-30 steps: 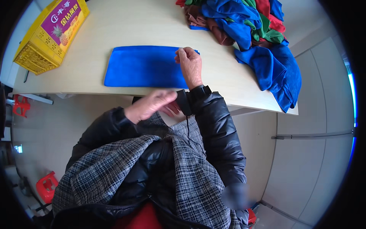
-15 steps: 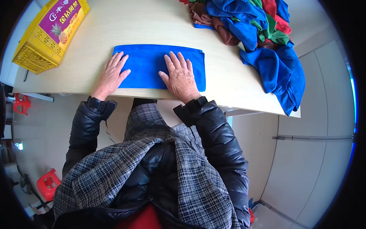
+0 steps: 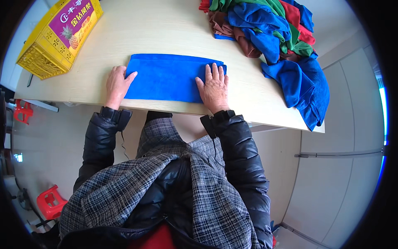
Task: Fold blue clothes on a table.
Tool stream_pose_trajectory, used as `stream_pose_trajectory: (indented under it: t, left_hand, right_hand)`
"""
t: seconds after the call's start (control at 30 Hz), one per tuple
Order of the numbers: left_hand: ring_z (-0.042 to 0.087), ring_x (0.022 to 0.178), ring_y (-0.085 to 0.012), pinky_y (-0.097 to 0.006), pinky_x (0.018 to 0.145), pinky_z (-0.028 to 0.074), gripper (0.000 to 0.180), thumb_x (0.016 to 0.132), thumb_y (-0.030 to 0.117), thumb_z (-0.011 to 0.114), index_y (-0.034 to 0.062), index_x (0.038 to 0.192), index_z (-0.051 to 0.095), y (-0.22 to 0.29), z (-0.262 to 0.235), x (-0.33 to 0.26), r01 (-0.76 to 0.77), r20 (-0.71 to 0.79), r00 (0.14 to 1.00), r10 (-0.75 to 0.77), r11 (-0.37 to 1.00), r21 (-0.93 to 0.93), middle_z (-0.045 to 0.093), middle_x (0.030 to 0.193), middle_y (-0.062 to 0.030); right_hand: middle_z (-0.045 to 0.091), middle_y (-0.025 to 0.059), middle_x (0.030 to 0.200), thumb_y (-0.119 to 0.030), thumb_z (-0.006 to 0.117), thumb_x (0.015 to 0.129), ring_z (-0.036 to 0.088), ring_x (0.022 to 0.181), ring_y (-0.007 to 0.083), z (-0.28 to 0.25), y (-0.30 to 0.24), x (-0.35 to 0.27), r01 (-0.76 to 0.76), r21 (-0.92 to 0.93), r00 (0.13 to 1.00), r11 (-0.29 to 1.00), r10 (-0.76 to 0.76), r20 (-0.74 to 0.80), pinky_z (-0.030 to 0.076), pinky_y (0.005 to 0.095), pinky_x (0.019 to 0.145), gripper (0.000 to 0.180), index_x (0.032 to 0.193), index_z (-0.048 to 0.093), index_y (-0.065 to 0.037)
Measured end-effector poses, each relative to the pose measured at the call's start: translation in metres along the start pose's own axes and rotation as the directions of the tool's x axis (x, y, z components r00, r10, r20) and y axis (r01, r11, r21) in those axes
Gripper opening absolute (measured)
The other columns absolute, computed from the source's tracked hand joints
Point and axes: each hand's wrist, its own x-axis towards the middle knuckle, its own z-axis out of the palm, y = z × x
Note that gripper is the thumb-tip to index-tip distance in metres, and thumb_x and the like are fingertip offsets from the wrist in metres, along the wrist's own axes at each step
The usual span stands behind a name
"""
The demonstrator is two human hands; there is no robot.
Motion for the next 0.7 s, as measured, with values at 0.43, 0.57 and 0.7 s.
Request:
stream_pose_trajectory:
  t: [0.43, 0.57, 0.7]
  left_hand:
    - [0.067, 0.098, -0.022, -0.04, 0.084, 0.057, 0.028, 0.089, 0.012, 0.067, -0.0011, 0.114, 0.062, -0.023, 0.014, 0.015, 0.526, 0.518, 0.85, -0.092, 0.12, -0.842, 0.068, 0.109, -0.0116]
    - [0.067, 0.1, -0.0234, -0.042, 0.088, 0.057, 0.031, 0.091, 0.014, 0.067, 0.0002, 0.118, 0.061, -0.008, -0.016, 0.003, 0.498, 0.499, 0.866, 0.03, 0.022, -0.867, 0.068, 0.11, -0.011]
    - [0.067, 0.101, -0.0231, -0.042, 0.091, 0.056, 0.034, 0.091, 0.017, 0.068, 0.0012, 0.12, 0.06, -0.005, -0.042, -0.002, 0.493, 0.493, 0.87, -0.007, -0.047, -0.869, 0.068, 0.109, -0.0099]
  right_hand:
    - [0.033, 0.018, 0.159, -0.054, 0.043, 0.101, 0.027, 0.148, 0.0374, -0.022, -0.039, 0.006, 0.157, -0.042, 0.987, 0.987, -0.156, 0.034, 0.021, 0.0541, 0.119, 0.069, 0.153, 0.037, -0.008]
    - [0.033, 0.018, 0.158, -0.052, 0.043, 0.101, 0.027, 0.148, 0.0371, -0.008, -0.073, 0.002, 0.189, 0.021, 0.978, 0.982, -0.191, 0.081, 0.021, 0.0556, 0.119, 0.068, 0.153, 0.037, -0.009]
    - [0.033, 0.018, 0.159, -0.05, 0.042, 0.102, 0.027, 0.148, 0.038, 0.002, -0.095, 0.001, 0.211, 0.099, 0.975, 0.972, -0.216, 0.043, 0.02, 0.0567, 0.119, 0.065, 0.152, 0.037, -0.009]
